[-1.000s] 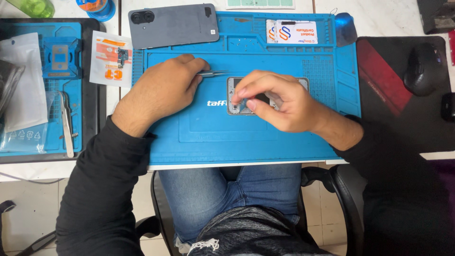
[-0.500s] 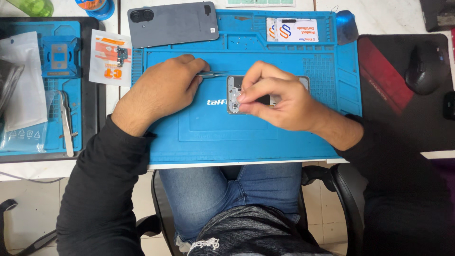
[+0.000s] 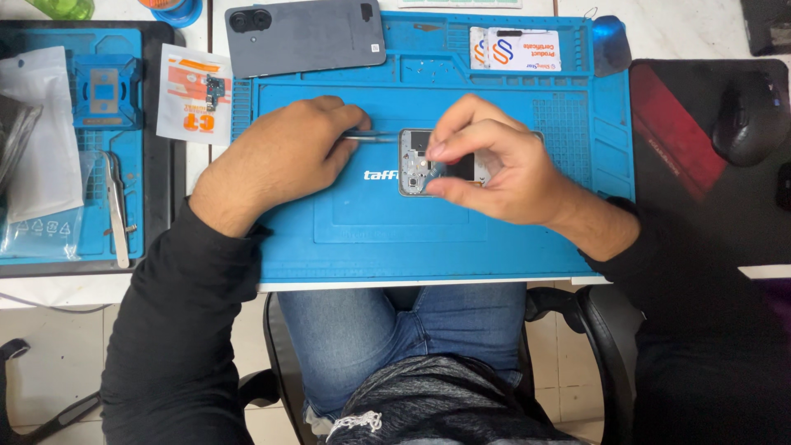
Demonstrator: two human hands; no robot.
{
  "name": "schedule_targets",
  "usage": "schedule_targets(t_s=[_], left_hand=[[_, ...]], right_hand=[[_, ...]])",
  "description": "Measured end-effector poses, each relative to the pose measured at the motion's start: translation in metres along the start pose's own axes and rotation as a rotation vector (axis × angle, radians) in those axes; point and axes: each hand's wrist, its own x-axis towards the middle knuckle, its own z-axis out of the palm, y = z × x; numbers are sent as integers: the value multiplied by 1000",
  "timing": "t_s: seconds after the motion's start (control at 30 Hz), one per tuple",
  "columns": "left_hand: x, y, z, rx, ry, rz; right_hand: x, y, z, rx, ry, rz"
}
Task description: The person uses a screwdriver and tweezers to remove screws and small components from the internal chassis of a disassembled smartphone. The person works on a blue anti-static mat, handling the phone's internal parts and placing removed screws on the mat.
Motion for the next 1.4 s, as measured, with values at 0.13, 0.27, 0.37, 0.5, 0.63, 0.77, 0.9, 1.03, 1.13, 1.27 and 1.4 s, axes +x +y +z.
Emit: schedule_targets(t_s=[0.13,0.27,0.37,0.5,0.63,0.77,0.9,1.03,1.13,1.27,1.4], left_hand=[[-2,6,-8,-53,-149,-55],[-2,13,-6,-100,-200,18],[-1,16,-3,-90,-210,54],[-2,17,-2,-59,-221,41],[-2,18,-1,-49,-188,73],[0,18,1,-48,-176,87],[-1,17,2,-58,-174,90],[-1,14,4,-56,-177,97],[1,10,7,-85,-170,138],[5,2,9,-190,-201,164],[6,-2,10,-262,-232,169]], right_hand=[[0,-5,-2,114,37,158],[-1,-5,-3,-94,16,-2],[-2,-3,-4,-54,24,41],[-4,-4,-4,-27,9,-6],[-5,-5,-4,-52,22,63],[-4,-5,-4,-24,28,32],[-4,-8,-4,-16,54,110],[-4,-7,-6,-83,-1,-34],[-4,-3,-6,-262,4,-33],[-7,0,-7,-131,-21,3],[-5,11,-5,-375,-83,-94]])
